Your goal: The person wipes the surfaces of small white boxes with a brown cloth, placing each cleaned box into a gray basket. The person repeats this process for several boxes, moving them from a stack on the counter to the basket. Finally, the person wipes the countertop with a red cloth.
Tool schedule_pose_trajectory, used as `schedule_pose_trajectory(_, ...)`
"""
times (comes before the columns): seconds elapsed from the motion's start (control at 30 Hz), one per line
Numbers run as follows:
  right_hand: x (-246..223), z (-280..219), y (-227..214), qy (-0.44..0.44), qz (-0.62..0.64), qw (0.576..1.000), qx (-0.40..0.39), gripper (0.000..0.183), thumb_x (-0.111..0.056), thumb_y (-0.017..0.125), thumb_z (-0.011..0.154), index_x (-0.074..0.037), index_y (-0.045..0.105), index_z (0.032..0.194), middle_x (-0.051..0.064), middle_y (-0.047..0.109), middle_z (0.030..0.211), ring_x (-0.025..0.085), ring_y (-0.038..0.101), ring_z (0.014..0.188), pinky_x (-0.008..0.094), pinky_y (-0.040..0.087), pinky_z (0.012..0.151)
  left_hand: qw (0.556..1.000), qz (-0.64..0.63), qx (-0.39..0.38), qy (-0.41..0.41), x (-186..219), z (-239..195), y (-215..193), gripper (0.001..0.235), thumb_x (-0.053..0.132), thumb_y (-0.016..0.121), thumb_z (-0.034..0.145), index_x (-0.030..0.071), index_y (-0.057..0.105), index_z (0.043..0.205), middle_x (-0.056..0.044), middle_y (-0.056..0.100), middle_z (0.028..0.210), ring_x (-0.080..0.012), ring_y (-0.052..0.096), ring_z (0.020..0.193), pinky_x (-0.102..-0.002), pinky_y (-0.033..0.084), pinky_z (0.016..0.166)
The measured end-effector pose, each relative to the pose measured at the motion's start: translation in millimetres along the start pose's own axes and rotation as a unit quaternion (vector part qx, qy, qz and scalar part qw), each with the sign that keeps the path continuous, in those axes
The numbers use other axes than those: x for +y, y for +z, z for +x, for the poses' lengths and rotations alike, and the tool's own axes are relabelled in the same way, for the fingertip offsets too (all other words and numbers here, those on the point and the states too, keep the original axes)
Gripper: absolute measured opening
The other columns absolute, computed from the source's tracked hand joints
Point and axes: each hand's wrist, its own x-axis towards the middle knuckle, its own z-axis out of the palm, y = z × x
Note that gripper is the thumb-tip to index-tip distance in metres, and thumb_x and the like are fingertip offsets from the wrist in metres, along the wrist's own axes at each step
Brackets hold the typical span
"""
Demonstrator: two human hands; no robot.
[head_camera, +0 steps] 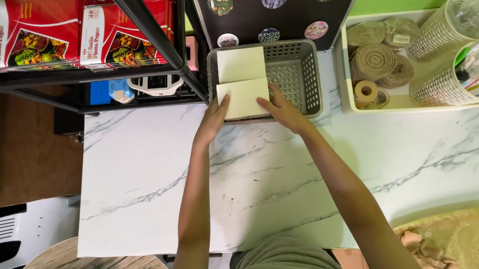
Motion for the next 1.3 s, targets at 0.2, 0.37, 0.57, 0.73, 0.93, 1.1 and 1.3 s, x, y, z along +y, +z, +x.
schedule_pose_trajectory(0.2, 0.3, 14.1, -4.6, 0.064, -0.110, 0.992, -0.021, 0.077, -0.046, 0.055, 0.099, -0.006, 0.029, 0.159, 0.021, 0.057, 0.146, 0.028, 0.060, 0.126, 0.035, 0.047, 0.105, 0.998, 0.064, 0.013, 0.014, -15.7, 15.7, 1.2, 0.061, 0.046, 0.045, 0.105, 0.001, 0.048, 0.146, -0.023, 0.064, 0.140, -0.0348, 0.059, 0.133, -0.038, 0.043, 0.111)
schedule_pose_trajectory(0.37, 6.0, 18.8, -0.5, 0.010, -0.085, 0.996, -0.021, 0.083, -0.046, 0.055, 0.099, -0.003, 0.019, 0.160, 0.023, 0.049, 0.153, 0.030, 0.054, 0.134, 0.035, 0.043, 0.110, 0.986, 0.103, 0.073, 0.105, -11.5, 14.1, 7.9, 0.060, 0.032, 0.052, 0.106, -0.003, 0.038, 0.152, -0.029, 0.058, 0.143, -0.0392, 0.055, 0.135, -0.039, 0.043, 0.111)
schedule_pose_trajectory(0.57, 29.7, 33.1, 8.4, 0.000, -0.077, 0.996, 0.055, 0.089, -0.045, 0.055, 0.104, 0.003, 0.005, 0.161, 0.026, 0.039, 0.158, 0.032, 0.046, 0.142, 0.035, 0.036, 0.115, 0.976, 0.081, 0.120, 0.159, -24.6, 26.0, 15.3, 0.064, 0.022, 0.060, 0.105, -0.007, 0.032, 0.155, -0.030, 0.051, 0.150, -0.0357, 0.053, 0.140, -0.037, 0.041, 0.115)
schedule_pose_trajectory(0.73, 21.2, 37.1, 21.6, -0.026, -0.029, 0.994, 0.105, 0.073, -0.041, 0.051, 0.108, -0.005, 0.018, 0.163, 0.022, 0.045, 0.157, 0.030, 0.050, 0.139, 0.035, 0.039, 0.113, 0.977, -0.022, 0.109, 0.181, -28.5, 25.5, 19.3, 0.063, 0.019, 0.058, 0.105, -0.006, 0.033, 0.157, -0.026, 0.049, 0.156, -0.0297, 0.050, 0.143, -0.035, 0.038, 0.117)
schedule_pose_trajectory(0.93, 30.2, 40.8, 20.7, -0.006, 0.012, 0.992, 0.123, 0.060, -0.032, 0.051, 0.106, -0.016, 0.032, 0.161, 0.016, 0.055, 0.152, 0.024, 0.058, 0.133, 0.033, 0.043, 0.110, 0.979, -0.032, 0.124, 0.158, -29.9, 24.2, 23.7, 0.067, 0.017, 0.060, 0.105, -0.003, 0.026, 0.159, -0.023, 0.044, 0.159, -0.0256, 0.051, 0.141, -0.032, 0.040, 0.114)
schedule_pose_trajectory(1.1, 37.9, 45.3, 18.7, -0.063, 0.013, 0.992, 0.106, 0.059, -0.028, 0.049, 0.108, -0.012, 0.030, 0.161, 0.017, 0.051, 0.156, 0.025, 0.053, 0.137, 0.033, 0.040, 0.112, 0.952, -0.174, 0.094, 0.233, -37.9, 27.6, 24.6, 0.068, 0.001, 0.063, 0.101, -0.005, 0.029, 0.160, -0.020, 0.050, 0.156, -0.0200, 0.052, 0.139, -0.029, 0.041, 0.115)
schedule_pose_trajectory(1.3, 6.3, 34.8, 23.2, 0.015, -0.062, 0.991, 0.121, 0.063, -0.034, 0.048, 0.106, -0.014, 0.028, 0.162, 0.017, 0.061, 0.144, 0.022, 0.062, 0.127, 0.031, 0.046, 0.109, 0.946, -0.247, 0.134, 0.162, -29.1, 28.2, 30.4, 0.063, -0.003, 0.065, 0.098, -0.008, 0.038, 0.155, -0.018, 0.060, 0.147, -0.0168, 0.061, 0.126, -0.027, 0.048, 0.107)
